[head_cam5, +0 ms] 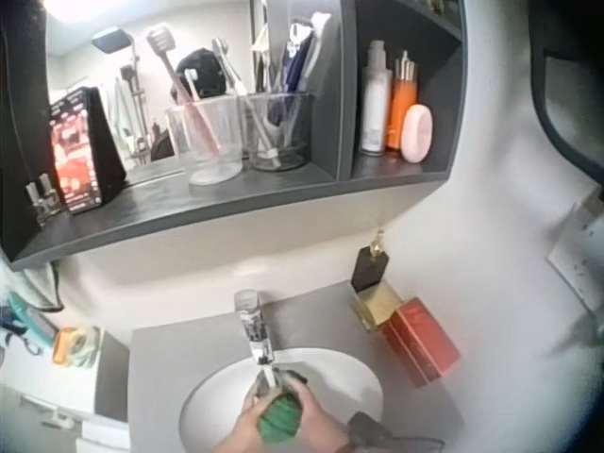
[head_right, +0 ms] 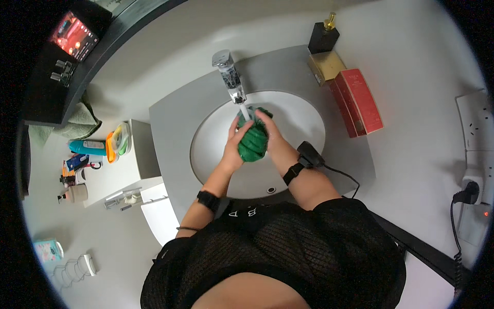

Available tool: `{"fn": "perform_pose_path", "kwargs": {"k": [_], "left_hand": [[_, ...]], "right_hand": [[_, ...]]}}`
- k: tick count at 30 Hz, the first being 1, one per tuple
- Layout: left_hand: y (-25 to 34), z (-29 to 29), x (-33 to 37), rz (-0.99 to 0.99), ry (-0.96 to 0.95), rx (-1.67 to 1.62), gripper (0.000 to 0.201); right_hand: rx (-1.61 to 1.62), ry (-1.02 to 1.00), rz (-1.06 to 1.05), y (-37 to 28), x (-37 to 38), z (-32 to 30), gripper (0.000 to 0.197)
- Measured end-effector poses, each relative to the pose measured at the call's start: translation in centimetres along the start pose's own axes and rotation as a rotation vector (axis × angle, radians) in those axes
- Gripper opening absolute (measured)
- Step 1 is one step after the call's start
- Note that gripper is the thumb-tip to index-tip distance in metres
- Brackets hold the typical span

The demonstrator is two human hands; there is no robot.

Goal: Cleaning a bathroom sink and surrounding toiletries with a cloth and water.

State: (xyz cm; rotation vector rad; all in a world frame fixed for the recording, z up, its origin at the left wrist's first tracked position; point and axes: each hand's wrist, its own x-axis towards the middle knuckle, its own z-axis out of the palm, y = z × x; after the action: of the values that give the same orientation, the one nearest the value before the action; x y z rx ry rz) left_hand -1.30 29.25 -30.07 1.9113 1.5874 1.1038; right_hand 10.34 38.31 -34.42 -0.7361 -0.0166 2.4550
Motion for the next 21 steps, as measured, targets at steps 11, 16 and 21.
{"fn": "perform_pose_path", "kwargs": {"k": [11,16,21], "left_hand": [[-0.4,-2.4,-2.7,-0.99,0.136,-1.128,0.054],[-0.7,1.2,0.3,-0.997,0.176,-1.344,0.049],[-0.4,3.5,2.0,-1.309,-0.097,-1.116,0.043]], "right_hand": [[-0.356,-0.074,-0.094,1.2,1.7,2.2,0.027],[-1.018,0.437,-0.281,1.7,2.5,4.4,0.053],[-1.151,0.84,-0.309,-1.6,2.0,3.1,0.088]]}}
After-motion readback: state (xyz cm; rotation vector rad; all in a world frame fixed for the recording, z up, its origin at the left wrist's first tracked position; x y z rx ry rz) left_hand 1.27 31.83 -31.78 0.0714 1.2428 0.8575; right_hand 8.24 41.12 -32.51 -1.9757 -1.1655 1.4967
